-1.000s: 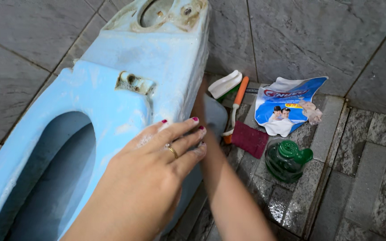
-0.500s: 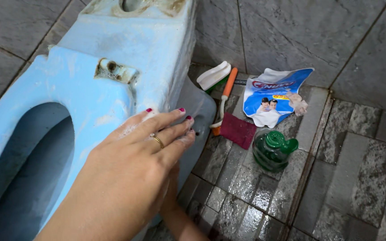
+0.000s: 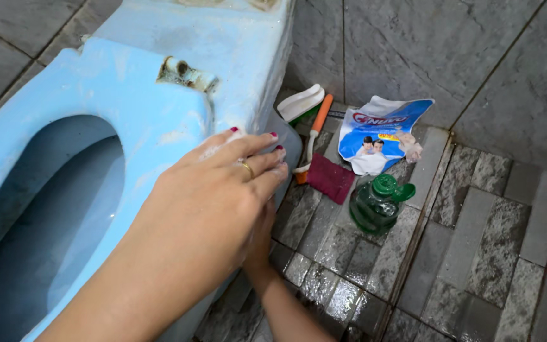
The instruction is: The person scrubs a light blue toilet seat and bowl with a soapy sponge, focusing on the rim and base. They then rinse the toilet by pouring water from a yellow scoop taken from a nearby basin.
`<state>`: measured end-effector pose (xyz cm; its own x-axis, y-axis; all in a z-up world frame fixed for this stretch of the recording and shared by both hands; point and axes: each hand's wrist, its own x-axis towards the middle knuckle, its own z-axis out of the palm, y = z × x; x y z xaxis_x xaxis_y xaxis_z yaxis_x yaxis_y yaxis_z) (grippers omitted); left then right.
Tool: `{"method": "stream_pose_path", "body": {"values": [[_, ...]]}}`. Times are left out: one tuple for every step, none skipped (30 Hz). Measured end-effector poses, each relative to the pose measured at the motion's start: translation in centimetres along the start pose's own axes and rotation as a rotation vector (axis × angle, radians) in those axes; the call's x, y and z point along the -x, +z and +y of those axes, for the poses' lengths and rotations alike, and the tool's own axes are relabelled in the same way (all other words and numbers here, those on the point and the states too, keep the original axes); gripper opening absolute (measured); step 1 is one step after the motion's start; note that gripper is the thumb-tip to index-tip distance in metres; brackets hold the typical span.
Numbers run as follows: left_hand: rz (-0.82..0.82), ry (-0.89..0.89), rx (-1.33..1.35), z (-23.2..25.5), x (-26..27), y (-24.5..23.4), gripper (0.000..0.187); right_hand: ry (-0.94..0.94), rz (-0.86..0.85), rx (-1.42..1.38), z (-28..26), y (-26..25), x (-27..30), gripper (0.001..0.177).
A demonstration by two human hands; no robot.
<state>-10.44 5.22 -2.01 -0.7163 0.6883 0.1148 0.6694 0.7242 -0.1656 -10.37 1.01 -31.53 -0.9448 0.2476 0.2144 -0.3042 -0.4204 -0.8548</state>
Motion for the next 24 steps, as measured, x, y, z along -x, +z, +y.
{"method": "stream_pose_path", "body": {"values": [[0.009,-0.002,0.001,-0.1,0.0,0.1,0.044,-0.006,0.037,0.036,0.8,-0.3,-1.0,0.060],[0.014,-0.003,0.004,-0.1,0.0,0.1,0.042,-0.014,0.059,0.196,1.5,-0.5,-2.0,0.062],[0.012,0.011,-0.001,-0.3,0.0,0.0,0.044,-0.021,0.081,0.356,2.1,-0.8,-3.0,0.064],[0.016,0.015,-0.003,-0.3,0.0,0.1,0.046,-0.032,0.090,0.522,2.4,-1.1,-3.5,0.065],[0.021,0.019,-0.005,-0.2,0.1,0.1,0.048,0.075,0.087,0.164,2.5,-1.3,-3.6,0.064],[0.033,0.021,-0.014,-0.2,0.0,0.3,0.046,0.176,0.079,-0.189,2.4,-1.8,-3.4,0.063],[0.045,0.023,-0.022,-0.1,-0.2,0.5,0.044,0.279,0.069,-0.541,2.0,-1.9,-2.8,0.062],[0.049,0.024,-0.037,-0.2,-0.2,0.5,0.043,0.125,0.012,-0.110,1.4,-1.7,-1.5,0.058],[0.041,0.019,-0.045,-0.3,-0.2,0.5,0.042,0.037,-0.023,0.054,0.6,-1.3,0.4,0.056],[0.028,0.014,-0.044,-0.2,0.0,0.6,0.042,-0.032,-0.062,0.135,-0.4,-1.2,3.0,0.054],[0.016,0.009,-0.044,-0.1,0.2,0.6,0.042,-0.065,-0.111,0.191,-1.2,-1.3,5.0,0.053],[0.016,0.019,-0.065,-0.2,0.1,0.6,0.042,-0.098,-0.161,0.245,-1.8,-1.3,5.8,0.051],[0.017,0.029,-0.086,-0.3,0.1,0.6,0.042,-0.121,-0.199,0.290,-2.1,-1.3,6.0,0.050],[0.018,0.040,-0.106,-0.3,0.0,0.7,0.042,-0.130,-0.215,0.325,-2.2,-1.5,5.7,0.048],[0.046,0.046,-0.105,-0.3,-0.1,0.7,0.042,-0.121,-0.202,0.360,-2.0,-1.9,4.8,0.047],[0.070,0.049,-0.105,-0.4,-0.1,0.8,0.042,-0.093,-0.179,0.380,-1.7,-2.2,3.5,0.046],[0.095,0.052,-0.105,-0.4,-0.1,0.9,0.043,-0.059,-0.147,0.395,-1.3,-2.5,2.3,0.046],[0.099,0.046,-0.094,-0.3,0.0,0.9,0.040,-0.022,-0.125,0.391,-1.0,-2.6,1.6,0.045],[0.103,0.040,-0.084,-0.3,0.2,0.9,0.037,0.026,-0.113,0.332,-0.9,-2.6,1.6,0.045],[0.112,0.031,-0.068,-0.2,0.3,1.0,0.035,0.078,-0.097,0.249,-0.8,-2.8,2.1,0.045],[0.105,0.013,-0.042,-0.1,0.3,1.2,0.034,0.113,-0.090,0.187,-1.0,-3.0,3.3,0.045],[0.105,0.005,-0.023,-0.2,0.2,1.2,0.034,0.149,-0.055,0.047,-1.2,-2.5,4.7,0.047],[0.105,-0.003,-0.005,-0.3,0.0,1.3,0.033,0.147,-0.052,0.033,-1.6,-2.1,6.8,0.046],[0.109,0.002,-0.017,-0.3,-0.1,1.5,0.033,0.105,-0.073,0.119,-1.8,-2.0,9.0,0.045]]}}
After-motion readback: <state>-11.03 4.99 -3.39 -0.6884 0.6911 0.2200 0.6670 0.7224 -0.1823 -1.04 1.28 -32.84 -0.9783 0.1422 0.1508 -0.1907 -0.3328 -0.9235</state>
